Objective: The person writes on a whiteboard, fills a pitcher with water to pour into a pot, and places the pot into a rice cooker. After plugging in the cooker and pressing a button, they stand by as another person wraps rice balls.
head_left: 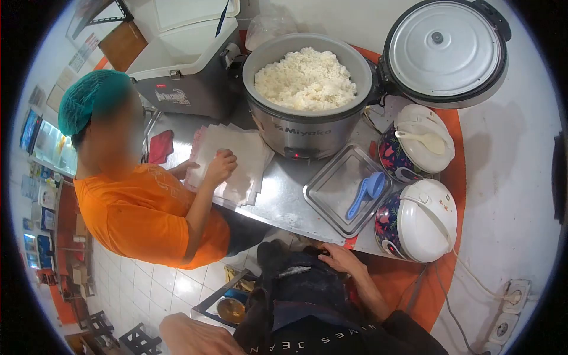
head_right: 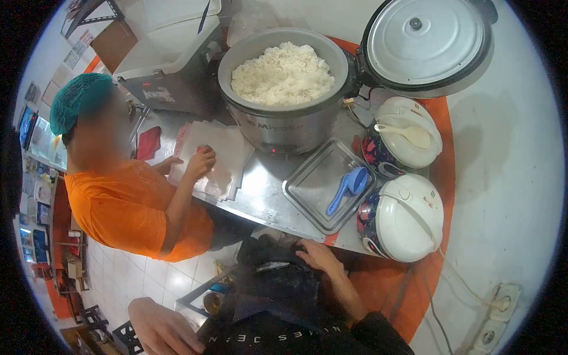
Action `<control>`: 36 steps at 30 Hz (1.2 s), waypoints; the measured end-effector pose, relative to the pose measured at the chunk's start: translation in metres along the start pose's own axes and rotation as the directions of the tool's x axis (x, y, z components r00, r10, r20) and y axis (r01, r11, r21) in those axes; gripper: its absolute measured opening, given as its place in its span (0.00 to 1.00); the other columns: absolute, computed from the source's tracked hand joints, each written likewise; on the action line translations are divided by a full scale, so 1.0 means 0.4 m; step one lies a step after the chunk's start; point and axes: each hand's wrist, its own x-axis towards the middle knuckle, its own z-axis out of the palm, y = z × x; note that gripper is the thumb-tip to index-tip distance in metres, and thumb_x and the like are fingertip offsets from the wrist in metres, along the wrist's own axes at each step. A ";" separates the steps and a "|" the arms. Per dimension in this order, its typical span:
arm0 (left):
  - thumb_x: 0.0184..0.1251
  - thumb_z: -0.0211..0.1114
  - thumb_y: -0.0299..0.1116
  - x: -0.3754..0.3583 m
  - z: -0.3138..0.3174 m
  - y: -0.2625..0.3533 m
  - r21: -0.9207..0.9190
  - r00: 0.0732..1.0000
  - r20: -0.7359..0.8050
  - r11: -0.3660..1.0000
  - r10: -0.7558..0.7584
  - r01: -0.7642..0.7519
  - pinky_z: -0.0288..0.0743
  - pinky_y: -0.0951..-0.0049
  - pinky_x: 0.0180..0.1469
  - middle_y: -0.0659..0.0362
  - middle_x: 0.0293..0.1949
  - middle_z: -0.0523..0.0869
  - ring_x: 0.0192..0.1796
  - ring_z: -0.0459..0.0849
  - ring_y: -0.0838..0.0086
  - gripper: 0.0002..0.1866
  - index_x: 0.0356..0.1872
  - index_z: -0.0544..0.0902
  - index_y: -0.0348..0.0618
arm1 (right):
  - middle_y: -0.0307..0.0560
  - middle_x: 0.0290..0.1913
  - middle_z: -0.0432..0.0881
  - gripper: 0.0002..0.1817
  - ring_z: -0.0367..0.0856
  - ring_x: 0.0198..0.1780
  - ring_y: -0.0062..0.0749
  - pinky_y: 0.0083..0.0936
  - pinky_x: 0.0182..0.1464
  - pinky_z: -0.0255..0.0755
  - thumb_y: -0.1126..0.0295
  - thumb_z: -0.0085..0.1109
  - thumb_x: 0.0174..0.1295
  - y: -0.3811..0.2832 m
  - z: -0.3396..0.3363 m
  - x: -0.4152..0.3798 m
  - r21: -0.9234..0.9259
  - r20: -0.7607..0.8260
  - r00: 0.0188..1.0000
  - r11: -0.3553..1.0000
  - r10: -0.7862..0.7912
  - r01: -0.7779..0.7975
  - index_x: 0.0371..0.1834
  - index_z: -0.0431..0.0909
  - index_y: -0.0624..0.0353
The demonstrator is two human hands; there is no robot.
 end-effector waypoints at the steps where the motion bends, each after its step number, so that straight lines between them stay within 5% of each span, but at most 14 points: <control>1: 0.71 0.66 0.31 -0.002 -0.002 -0.004 -0.006 1.000 0.001 1.000 0.022 -0.022 0.73 0.69 0.32 0.52 0.42 0.84 0.33 0.79 0.64 0.08 0.41 0.86 0.36 | 0.60 0.54 0.81 0.23 0.80 0.56 0.53 0.41 0.57 0.73 0.56 0.59 0.70 -0.004 -0.001 0.001 -0.008 -0.001 1.000 1.000 0.000 0.000 0.60 0.74 0.62; 7: 0.71 0.65 0.30 -0.006 0.002 -0.016 -0.043 0.987 -0.120 0.994 -0.109 0.104 0.74 0.70 0.33 0.52 0.42 0.84 0.33 0.80 0.64 0.08 0.41 0.86 0.36 | 0.61 0.54 0.81 0.24 0.80 0.57 0.54 0.41 0.58 0.73 0.56 0.58 0.70 -0.023 -0.016 0.007 -0.003 -0.001 1.000 1.000 -0.003 0.003 0.61 0.73 0.61; 11: 0.71 0.66 0.31 -0.028 0.024 -0.021 0.065 0.997 -0.072 0.998 -0.011 0.015 0.75 0.70 0.31 0.52 0.42 0.84 0.32 0.81 0.64 0.08 0.43 0.86 0.38 | 0.61 0.53 0.81 0.24 0.79 0.56 0.54 0.41 0.58 0.73 0.56 0.58 0.71 -0.017 -0.010 0.013 -0.015 0.008 1.000 1.000 0.006 -0.005 0.61 0.73 0.62; 16: 0.72 0.67 0.33 -0.022 -0.002 -0.009 -0.163 0.993 -0.057 0.982 -0.108 0.098 0.76 0.69 0.31 0.53 0.42 0.83 0.33 0.82 0.64 0.08 0.42 0.86 0.40 | 0.61 0.57 0.79 0.22 0.77 0.60 0.55 0.43 0.62 0.71 0.58 0.57 0.70 -0.031 -0.011 0.020 -0.016 0.065 0.998 1.000 0.016 -0.015 0.60 0.74 0.61; 20: 0.72 0.66 0.33 -0.008 0.006 -0.014 -0.170 0.982 -0.153 0.982 -0.111 0.085 0.76 0.71 0.30 0.55 0.41 0.83 0.33 0.82 0.64 0.07 0.40 0.86 0.40 | 0.61 0.57 0.79 0.22 0.77 0.61 0.56 0.44 0.62 0.70 0.58 0.57 0.70 -0.041 -0.015 0.022 0.013 0.055 0.998 1.000 0.027 -0.027 0.61 0.74 0.61; 28: 0.71 0.68 0.35 -0.031 0.006 -0.021 -0.181 0.996 -0.084 0.983 -0.010 -0.005 0.75 0.72 0.29 0.57 0.38 0.81 0.32 0.82 0.69 0.08 0.42 0.86 0.44 | 0.62 0.58 0.79 0.23 0.77 0.60 0.55 0.42 0.62 0.71 0.58 0.57 0.71 -0.030 -0.004 0.029 -0.009 0.054 0.999 1.000 -0.002 0.003 0.61 0.73 0.62; 32: 0.70 0.68 0.35 -0.026 -0.006 0.008 -0.308 0.984 -0.072 0.942 -0.165 0.135 0.74 0.72 0.28 0.58 0.36 0.80 0.32 0.82 0.69 0.05 0.39 0.85 0.45 | 0.61 0.57 0.80 0.23 0.80 0.59 0.52 0.39 0.61 0.72 0.58 0.57 0.71 -0.038 -0.007 0.034 -0.021 0.039 0.999 1.000 -0.004 0.005 0.61 0.74 0.64; 36: 0.70 0.68 0.35 -0.046 0.008 -0.008 -0.238 0.994 -0.080 0.970 -0.072 0.051 0.74 0.73 0.27 0.58 0.36 0.80 0.32 0.82 0.69 0.05 0.40 0.85 0.46 | 0.61 0.58 0.80 0.24 0.79 0.60 0.52 0.38 0.62 0.72 0.57 0.57 0.71 -0.055 -0.011 0.029 -0.048 0.056 0.998 0.999 0.018 -0.016 0.62 0.74 0.64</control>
